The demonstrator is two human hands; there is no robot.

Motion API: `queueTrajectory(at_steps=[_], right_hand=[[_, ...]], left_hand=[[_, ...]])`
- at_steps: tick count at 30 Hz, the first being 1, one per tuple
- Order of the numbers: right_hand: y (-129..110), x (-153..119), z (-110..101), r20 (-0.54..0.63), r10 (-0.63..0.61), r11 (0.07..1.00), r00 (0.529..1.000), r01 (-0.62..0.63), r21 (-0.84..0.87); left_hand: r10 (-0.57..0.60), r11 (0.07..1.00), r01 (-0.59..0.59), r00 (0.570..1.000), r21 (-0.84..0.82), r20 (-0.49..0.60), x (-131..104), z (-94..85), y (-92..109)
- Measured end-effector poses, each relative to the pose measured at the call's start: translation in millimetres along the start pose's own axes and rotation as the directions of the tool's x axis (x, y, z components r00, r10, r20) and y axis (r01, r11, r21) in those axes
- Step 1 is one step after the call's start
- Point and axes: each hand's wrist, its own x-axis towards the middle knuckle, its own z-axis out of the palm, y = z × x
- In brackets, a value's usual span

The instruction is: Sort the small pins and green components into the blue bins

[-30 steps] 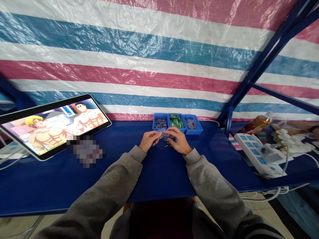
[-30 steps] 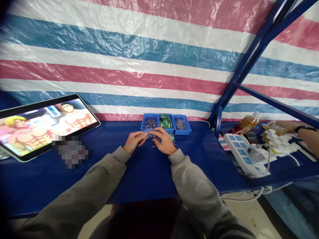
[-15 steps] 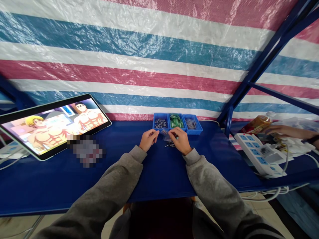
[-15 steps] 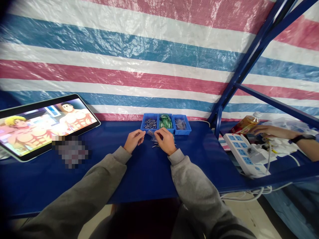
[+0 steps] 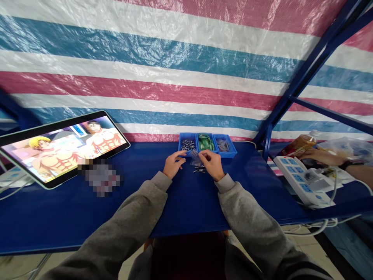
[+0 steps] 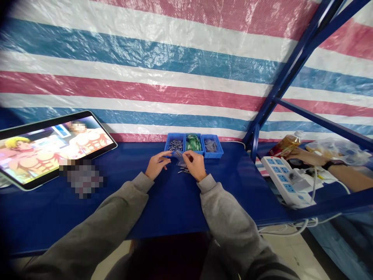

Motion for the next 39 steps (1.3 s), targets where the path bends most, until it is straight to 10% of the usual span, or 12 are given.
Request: queueTrajectory(at_steps=[11, 17, 23, 28, 39], right_hand=[[25, 22, -38, -0.501, 0.219, 0.964, 0.837, -0.264, -0.019], [37, 25, -54, -0.471, 0.098, 0.852, 0.877, -0.318, -0.416], [27, 19, -31, -0.132, -0.073, 0.913, 0.988, 0.013, -0.408], [21, 10, -11, 0.245, -0.028, 0.901, 0.969, 0.130, -0.413], [24, 8, -4, 0.313, -0.021, 0.920, 0.950, 0.141, -0.367]], left_hand=[[0.062, 0.996, -0.061, 0.998, 0.061, -0.014, -5, 1.8, 6], [0.074, 0.994, -0.073, 0.997, 0.083, -0.003, -4, 1.8, 1], [0.281, 0.814, -0.347, 0.937, 0.465, 0.208, -7, 3.6, -2], [0.225, 0.552, -0.553, 0.820, 0.624, 0.527, -10, 11.2, -11], [0.294, 0.374, -0.629, 0.777, 0.682, 0.556, -3, 6.8, -14]])
